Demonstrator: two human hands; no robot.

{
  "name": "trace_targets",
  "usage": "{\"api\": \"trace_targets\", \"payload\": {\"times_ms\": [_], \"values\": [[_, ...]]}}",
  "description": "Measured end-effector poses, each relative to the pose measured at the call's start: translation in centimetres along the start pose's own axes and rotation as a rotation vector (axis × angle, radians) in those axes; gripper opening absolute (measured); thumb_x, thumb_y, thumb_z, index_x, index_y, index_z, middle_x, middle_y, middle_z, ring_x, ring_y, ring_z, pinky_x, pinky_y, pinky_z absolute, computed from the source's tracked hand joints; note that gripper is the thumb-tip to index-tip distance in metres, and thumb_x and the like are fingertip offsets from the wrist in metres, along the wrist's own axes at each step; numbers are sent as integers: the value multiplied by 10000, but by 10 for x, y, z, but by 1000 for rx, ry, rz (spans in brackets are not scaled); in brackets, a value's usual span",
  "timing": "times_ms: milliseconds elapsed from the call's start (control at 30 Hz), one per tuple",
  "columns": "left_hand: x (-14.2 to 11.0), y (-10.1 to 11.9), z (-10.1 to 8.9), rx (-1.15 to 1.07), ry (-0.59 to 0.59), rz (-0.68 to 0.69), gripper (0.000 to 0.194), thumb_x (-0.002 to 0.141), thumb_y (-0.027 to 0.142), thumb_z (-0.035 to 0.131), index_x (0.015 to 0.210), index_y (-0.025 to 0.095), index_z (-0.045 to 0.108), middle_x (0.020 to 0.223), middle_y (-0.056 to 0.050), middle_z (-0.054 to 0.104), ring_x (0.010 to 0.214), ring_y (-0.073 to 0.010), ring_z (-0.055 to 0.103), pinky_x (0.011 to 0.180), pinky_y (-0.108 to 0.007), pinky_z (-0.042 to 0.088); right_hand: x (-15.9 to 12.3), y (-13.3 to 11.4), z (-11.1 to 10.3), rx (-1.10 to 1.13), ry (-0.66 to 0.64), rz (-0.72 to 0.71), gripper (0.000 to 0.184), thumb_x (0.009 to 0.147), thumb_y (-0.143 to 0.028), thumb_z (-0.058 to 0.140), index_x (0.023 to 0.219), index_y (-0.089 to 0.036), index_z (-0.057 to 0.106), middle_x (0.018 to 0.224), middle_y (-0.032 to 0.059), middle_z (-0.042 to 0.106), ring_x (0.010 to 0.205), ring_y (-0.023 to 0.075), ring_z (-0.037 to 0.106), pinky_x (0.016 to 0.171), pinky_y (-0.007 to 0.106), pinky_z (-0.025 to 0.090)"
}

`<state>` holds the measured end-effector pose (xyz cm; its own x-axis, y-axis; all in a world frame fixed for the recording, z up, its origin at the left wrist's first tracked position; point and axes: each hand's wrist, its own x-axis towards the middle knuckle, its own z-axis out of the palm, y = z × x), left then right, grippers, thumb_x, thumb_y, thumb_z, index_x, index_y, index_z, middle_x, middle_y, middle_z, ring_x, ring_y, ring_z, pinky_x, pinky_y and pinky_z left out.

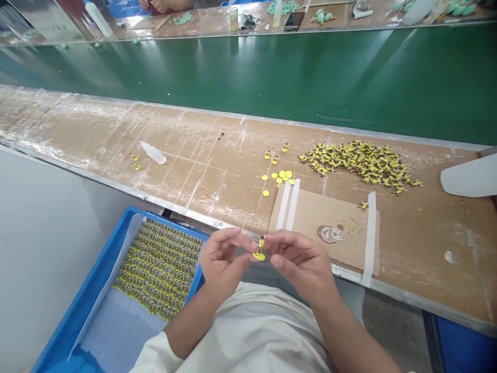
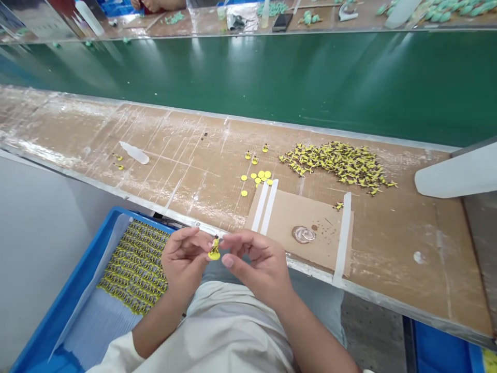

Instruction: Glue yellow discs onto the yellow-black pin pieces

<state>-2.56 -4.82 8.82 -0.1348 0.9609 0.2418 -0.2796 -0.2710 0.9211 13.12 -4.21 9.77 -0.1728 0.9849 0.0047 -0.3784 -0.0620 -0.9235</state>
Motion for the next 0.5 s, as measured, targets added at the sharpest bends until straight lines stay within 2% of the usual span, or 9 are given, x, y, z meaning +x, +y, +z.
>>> {"api": "trace_targets", "payload": {"times_ms": [100, 200, 267, 367, 500], "values": [[0, -1, 1, -131, -35, -203, 472, 707, 188, 870, 1130, 265, 675, 746, 19, 744, 707, -128, 715, 723, -241, 586, 1, -6, -4, 7, -20, 64, 241, 866, -284, 758, 1107, -281, 749, 902, 42, 705, 700, 104, 605, 653, 226, 529], [-2, -4, 5, -235, -81, -387, 470, 671, 179, 891, 1084, 244, 676, 732, 26, 735, 672, -113, 703, 678, -212, 577, 1, -10, -6, 11, -50, 84, 202, 850, -266, 773, 1051, -290, 769, 887, 33, 693, 727, 117, 616, 654, 236, 524], [-5, -5, 8, -284, -81, -448, 440, 674, 167, 886, 1058, 235, 681, 742, 27, 736, 665, -102, 699, 666, -194, 573, 1, -12, -6, 7, -37, 86, 140, 841, -246, 779, 978, -273, 786, 840, 25, 683, 712, 115, 615, 632, 228, 512], [-10, -5, 11, -283, -34, -461, 407, 713, 139, 854, 1069, 237, 682, 829, 3, 763, 725, -111, 723, 717, -210, 589, -1, -14, -7, -4, 19, 94, 109, 817, -223, 798, 922, -252, 786, 802, 17, 690, 686, 105, 617, 618, 212, 505], [-17, -1, 12, -180, -1, -346, 463, 722, 91, 835, 1124, 252, 674, 992, -38, 786, 865, -143, 748, 810, -243, 604, -3, -15, -8, -32, 55, 116, 127, 777, -214, 831, 889, -234, 774, 807, 21, 718, 711, 125, 660, 635, 217, 528]]}}
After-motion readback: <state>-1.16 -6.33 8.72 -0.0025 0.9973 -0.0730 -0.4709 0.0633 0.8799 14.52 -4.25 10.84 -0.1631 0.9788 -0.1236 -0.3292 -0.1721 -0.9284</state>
